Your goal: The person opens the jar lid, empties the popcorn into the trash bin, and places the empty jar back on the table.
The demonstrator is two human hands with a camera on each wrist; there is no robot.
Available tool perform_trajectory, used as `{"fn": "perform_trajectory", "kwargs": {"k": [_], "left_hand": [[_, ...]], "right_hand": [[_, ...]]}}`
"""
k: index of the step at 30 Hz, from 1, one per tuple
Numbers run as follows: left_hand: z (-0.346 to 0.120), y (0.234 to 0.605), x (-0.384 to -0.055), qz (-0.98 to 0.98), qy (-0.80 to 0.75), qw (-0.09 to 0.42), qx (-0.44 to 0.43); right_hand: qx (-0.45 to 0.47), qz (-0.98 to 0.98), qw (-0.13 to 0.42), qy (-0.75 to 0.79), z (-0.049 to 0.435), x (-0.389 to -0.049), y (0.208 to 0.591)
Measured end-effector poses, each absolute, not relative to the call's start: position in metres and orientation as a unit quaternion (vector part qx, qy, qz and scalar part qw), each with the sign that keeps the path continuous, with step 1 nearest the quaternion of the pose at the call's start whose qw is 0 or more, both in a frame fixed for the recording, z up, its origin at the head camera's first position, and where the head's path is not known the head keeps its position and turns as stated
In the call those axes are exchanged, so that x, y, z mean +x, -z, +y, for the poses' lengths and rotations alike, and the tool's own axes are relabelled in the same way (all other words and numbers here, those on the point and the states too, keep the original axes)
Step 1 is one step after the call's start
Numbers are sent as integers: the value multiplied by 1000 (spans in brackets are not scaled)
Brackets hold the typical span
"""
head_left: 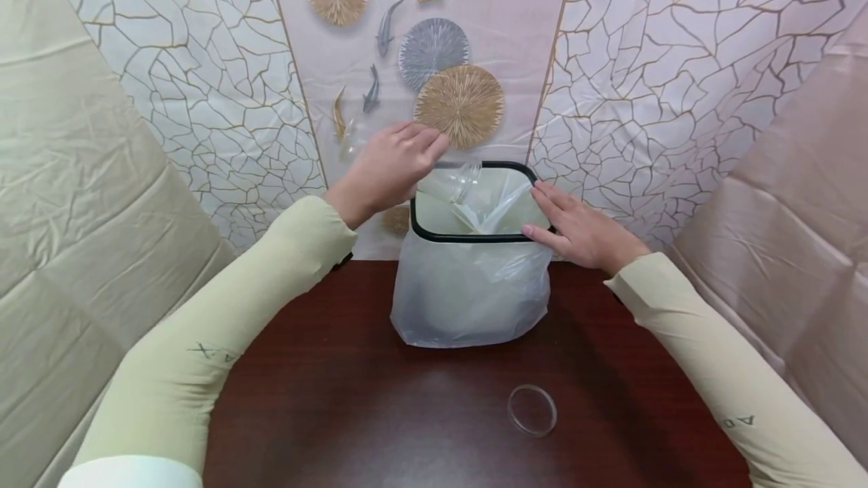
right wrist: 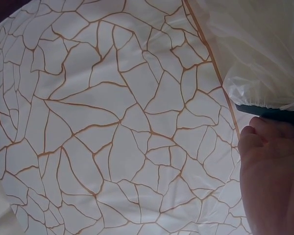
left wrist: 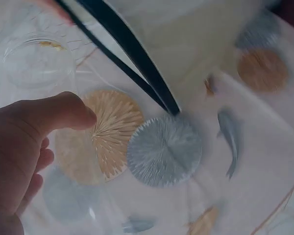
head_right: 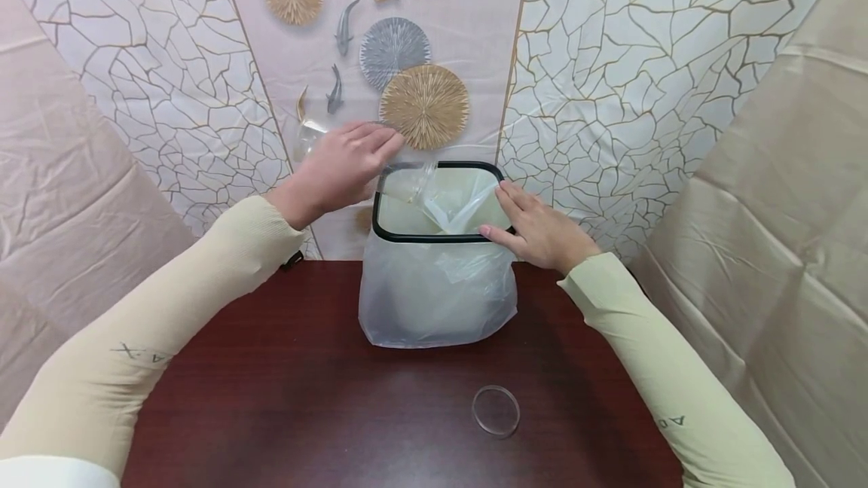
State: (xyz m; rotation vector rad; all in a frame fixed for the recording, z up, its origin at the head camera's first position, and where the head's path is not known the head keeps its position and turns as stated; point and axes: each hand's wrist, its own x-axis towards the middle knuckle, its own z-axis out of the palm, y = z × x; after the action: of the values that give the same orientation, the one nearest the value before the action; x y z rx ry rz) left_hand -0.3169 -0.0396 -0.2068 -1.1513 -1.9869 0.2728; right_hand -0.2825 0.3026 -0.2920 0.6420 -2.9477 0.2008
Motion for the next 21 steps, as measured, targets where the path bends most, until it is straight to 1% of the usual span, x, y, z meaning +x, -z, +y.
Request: {"fn": "perform_trajectory", "kwargs": {"k": [7,13,18,21], "left_hand": [[-53,215,-314,-844,70,342,-407],[-69,235,-312,-860,192,300,-364],[-80,257,-309,-852,279,289,-336],[-87,272,-309,-838,341,292,-309]], "right_hand": [[212,-973,60,-71,305,-283,292],[210,-973,54,-76,305,-284,292],[207,-974,51,-79,304,-284,292],[207,-974,51,-79,304,-284,292]]}}
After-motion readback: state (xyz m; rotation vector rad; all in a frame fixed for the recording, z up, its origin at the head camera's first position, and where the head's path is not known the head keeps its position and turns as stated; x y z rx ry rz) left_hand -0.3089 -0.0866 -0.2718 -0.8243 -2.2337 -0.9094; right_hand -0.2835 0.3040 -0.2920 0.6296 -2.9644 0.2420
